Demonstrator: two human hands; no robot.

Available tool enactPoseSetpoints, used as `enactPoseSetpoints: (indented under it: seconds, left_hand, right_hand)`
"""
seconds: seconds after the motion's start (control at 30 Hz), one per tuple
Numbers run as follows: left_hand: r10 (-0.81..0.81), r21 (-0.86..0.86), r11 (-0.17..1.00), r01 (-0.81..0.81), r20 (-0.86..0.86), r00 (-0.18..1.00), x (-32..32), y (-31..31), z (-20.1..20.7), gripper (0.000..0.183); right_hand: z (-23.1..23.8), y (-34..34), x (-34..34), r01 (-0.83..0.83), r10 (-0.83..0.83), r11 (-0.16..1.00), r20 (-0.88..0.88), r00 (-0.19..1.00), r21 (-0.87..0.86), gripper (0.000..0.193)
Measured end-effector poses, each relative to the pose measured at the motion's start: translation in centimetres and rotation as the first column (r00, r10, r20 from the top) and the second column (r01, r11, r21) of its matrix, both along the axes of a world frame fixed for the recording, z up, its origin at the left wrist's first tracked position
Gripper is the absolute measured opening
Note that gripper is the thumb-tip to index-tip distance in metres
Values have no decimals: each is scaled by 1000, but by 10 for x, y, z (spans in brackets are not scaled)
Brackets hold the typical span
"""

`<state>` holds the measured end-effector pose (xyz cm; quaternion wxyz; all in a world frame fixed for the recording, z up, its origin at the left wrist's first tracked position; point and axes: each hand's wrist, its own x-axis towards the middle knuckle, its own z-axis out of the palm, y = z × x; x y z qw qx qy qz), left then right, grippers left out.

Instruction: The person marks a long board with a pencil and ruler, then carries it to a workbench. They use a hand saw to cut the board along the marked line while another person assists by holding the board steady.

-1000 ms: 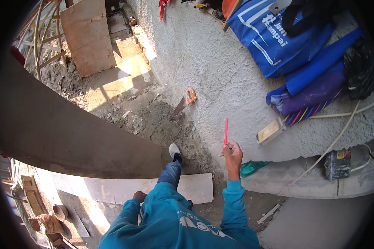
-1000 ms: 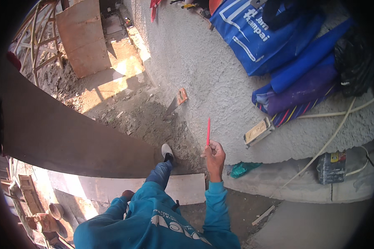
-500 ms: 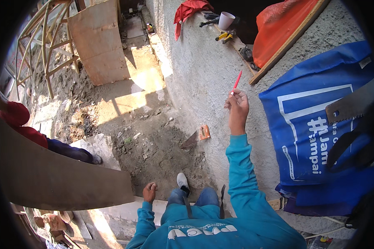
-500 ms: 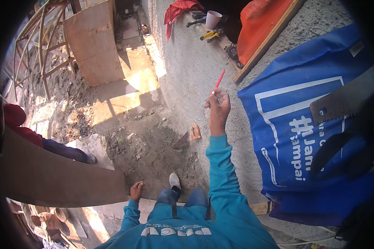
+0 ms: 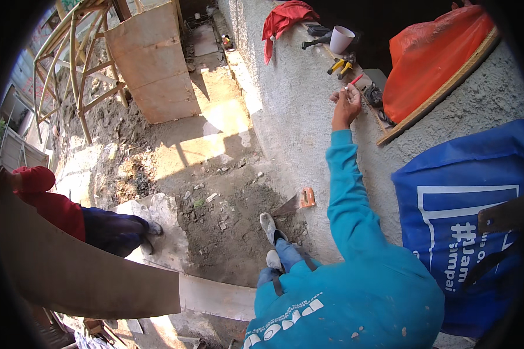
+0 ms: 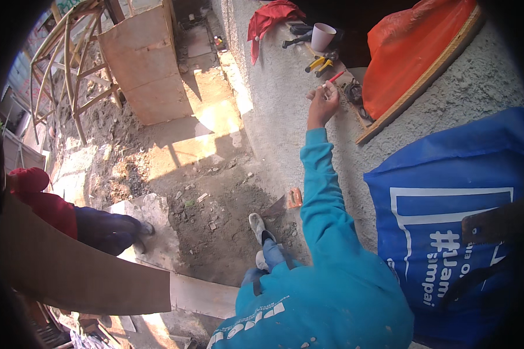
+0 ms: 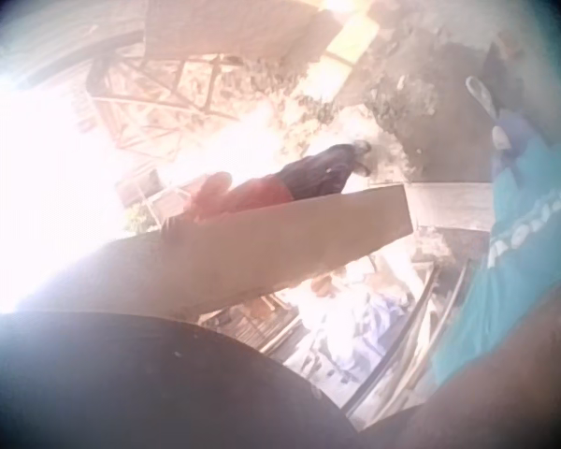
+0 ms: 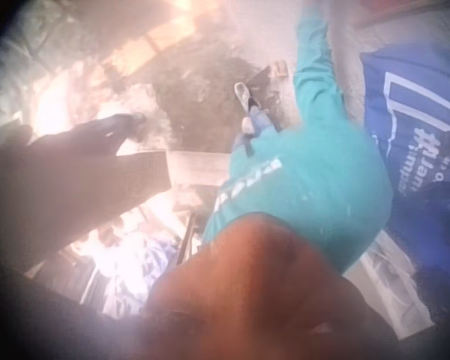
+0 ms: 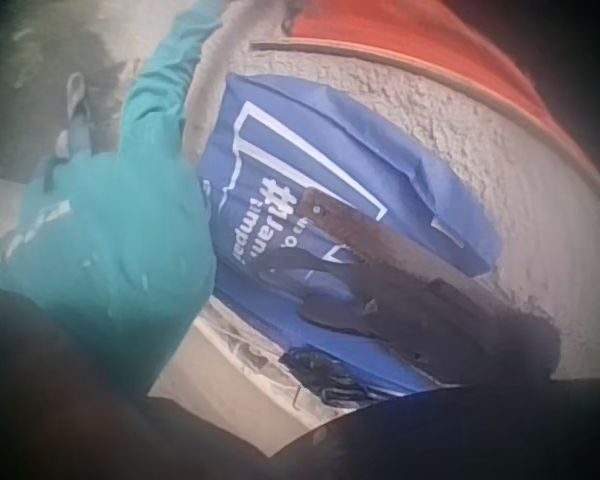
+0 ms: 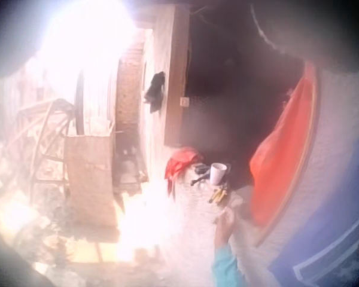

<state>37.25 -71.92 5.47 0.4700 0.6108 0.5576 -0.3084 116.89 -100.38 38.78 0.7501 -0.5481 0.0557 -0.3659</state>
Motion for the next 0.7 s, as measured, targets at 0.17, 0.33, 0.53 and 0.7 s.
enactPoseSetpoints:
  seconds: [0.17,0.33,0.53,0.7]
  left_hand:
    - [-557,292,815,500,161,815,69,-7,4,36]
    - [-664,526,716,459,309,681,148,9,16,37]
    - [484,-86,868,-489,360,797,260,31,96,47]
    - [458,-50,884,-465,288,841,243,58,81,47]
  right_hand:
    - [13,11,25,248,-256,956,32,966,156,23]
    - [17,31,28,385,-398,899,22,917,206,21]
    - [9,21,31,472,-471,870,-41,881,140,30]
    - [10,23,24,424,-422,892,-45,905,154,37]
